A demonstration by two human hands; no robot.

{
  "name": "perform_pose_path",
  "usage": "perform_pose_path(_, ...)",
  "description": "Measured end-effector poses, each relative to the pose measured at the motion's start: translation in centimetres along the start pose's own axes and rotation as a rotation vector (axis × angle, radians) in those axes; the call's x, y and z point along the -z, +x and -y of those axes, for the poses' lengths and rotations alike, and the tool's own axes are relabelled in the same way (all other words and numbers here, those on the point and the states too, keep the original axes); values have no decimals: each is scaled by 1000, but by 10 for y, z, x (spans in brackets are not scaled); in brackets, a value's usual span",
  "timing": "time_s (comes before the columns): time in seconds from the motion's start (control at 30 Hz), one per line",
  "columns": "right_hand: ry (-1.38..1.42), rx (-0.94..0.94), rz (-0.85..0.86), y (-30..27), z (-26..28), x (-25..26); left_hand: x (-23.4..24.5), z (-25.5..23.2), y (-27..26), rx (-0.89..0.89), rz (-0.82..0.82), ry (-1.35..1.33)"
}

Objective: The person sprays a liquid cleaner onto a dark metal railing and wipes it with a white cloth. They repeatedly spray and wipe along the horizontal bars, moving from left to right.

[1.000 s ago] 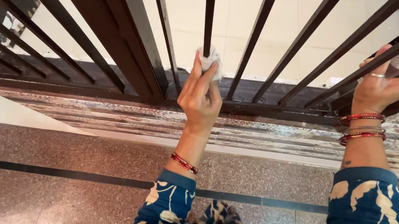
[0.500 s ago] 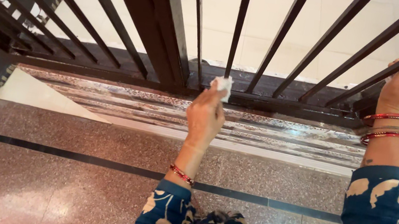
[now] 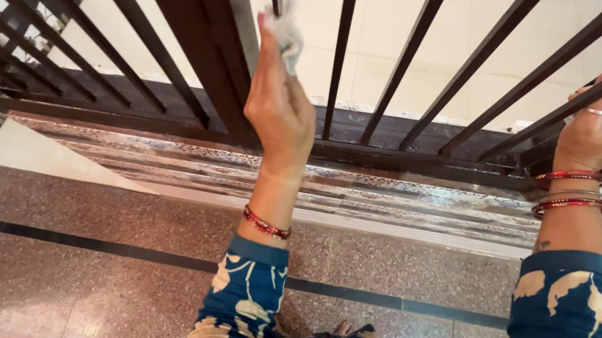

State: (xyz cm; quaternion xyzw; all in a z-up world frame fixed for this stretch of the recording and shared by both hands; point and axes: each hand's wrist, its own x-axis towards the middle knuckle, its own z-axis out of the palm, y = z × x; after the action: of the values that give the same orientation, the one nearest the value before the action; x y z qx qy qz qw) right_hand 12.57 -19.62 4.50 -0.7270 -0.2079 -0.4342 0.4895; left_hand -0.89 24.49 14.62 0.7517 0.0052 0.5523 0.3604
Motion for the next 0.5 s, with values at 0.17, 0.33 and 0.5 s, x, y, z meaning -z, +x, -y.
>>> perform_pose_path(0.17, 36, -5, -45, -2, -13, -1, 8, 35, -58, 305, 170, -76)
perform_pose_path(0.33, 65, -97, -39, 5, 8, -1, 23, 74, -115, 203, 355, 71)
perform_pose_path(0.5, 62, -139, -43, 11, 34, -5, 29, 93, -136, 135, 423, 139)
